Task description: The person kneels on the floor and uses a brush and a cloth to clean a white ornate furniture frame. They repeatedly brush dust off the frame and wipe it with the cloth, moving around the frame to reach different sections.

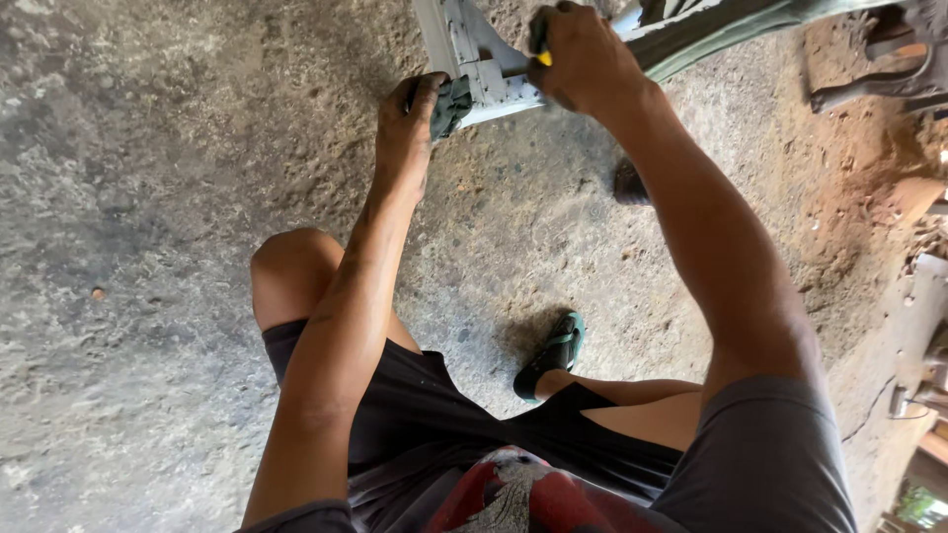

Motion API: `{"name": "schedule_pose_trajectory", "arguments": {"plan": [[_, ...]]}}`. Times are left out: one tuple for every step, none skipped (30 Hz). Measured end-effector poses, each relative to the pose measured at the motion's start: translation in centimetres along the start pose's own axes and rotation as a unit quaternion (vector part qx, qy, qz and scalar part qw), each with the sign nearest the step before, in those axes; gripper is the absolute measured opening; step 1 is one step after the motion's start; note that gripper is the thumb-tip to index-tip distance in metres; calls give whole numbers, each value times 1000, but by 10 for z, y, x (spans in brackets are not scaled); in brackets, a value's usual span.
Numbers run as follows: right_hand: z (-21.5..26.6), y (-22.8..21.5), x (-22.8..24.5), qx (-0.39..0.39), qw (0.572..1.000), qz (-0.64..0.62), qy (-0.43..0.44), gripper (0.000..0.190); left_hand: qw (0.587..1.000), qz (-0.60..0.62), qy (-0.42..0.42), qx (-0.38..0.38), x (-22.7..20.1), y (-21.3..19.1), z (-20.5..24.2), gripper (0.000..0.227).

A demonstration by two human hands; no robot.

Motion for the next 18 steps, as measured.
{"name": "schedule_pose_trajectory", "arguments": {"plan": [[3,2,0,69,996,5,50,23,1000,-11,-1,-4,-2,-2,2,37],[16,-11,-6,55,995,-13,84,40,1000,-21,-3,-8,-4,-3,2,38],[34,-26,-15,44,991,-34,118,60,1000,-7,12,-5,-6,-4,6,37],[46,-39,-15,34,992,81,90,46,1000,6,27,-2,-8,-5,7,36],[54,-50,-12,18,979,194,62,34,999,19,45,6,-12,-6,4,35],[58,-52,-8,7,946,321,43,34,999,-1,42,-2,-14,-8,5,35],[60,-54,-7,-5,896,443,28,35,999,-21,39,-4,-17,-8,2,36],[60,-52,-6,-16,830,558,12,36,998,-40,37,-7,-19,-7,2,36],[54,-45,-6,-13,931,365,-1,35,999,-40,18,-11,-18,-8,3,35],[43,-39,-6,-14,988,154,-17,35,999,-40,-1,-15,-17,-10,4,34],[33,-38,-6,-41,990,130,-25,37,999,-41,-17,-19,-17,-11,2,33],[23,-34,-9,-33,991,133,-7,36,999,-25,-22,-17,-17,-12,-2,33],[18,-25,-11,3,989,147,21,36,999,-10,-33,-18,-13,-15,2,33],[16,-21,-13,32,987,153,45,36,999,6,-44,-18,-10,-17,3,33],[20,-24,-17,50,984,159,61,35,999,1,-33,-15,-10,-18,4,33],[28,-29,-19,60,981,166,76,35,1000,-4,-22,-12,-9,-20,2,32],[39,-38,-19,50,978,180,89,35,1000,-10,-6,-6,-10,-22,-2,31],[51,-51,-18,39,973,206,96,34,1000,-9,-13,-9,-7,-25,-2,32]]}}
Point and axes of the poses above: each hand's wrist, its own z-axis away from the middle knuckle, its own y-axis out of the palm, x = y × z, the point moved 5 cm from there along -z, towards the middle knuckle, and after that the axes turned 11 degrees about x, right-handed, at the moved point
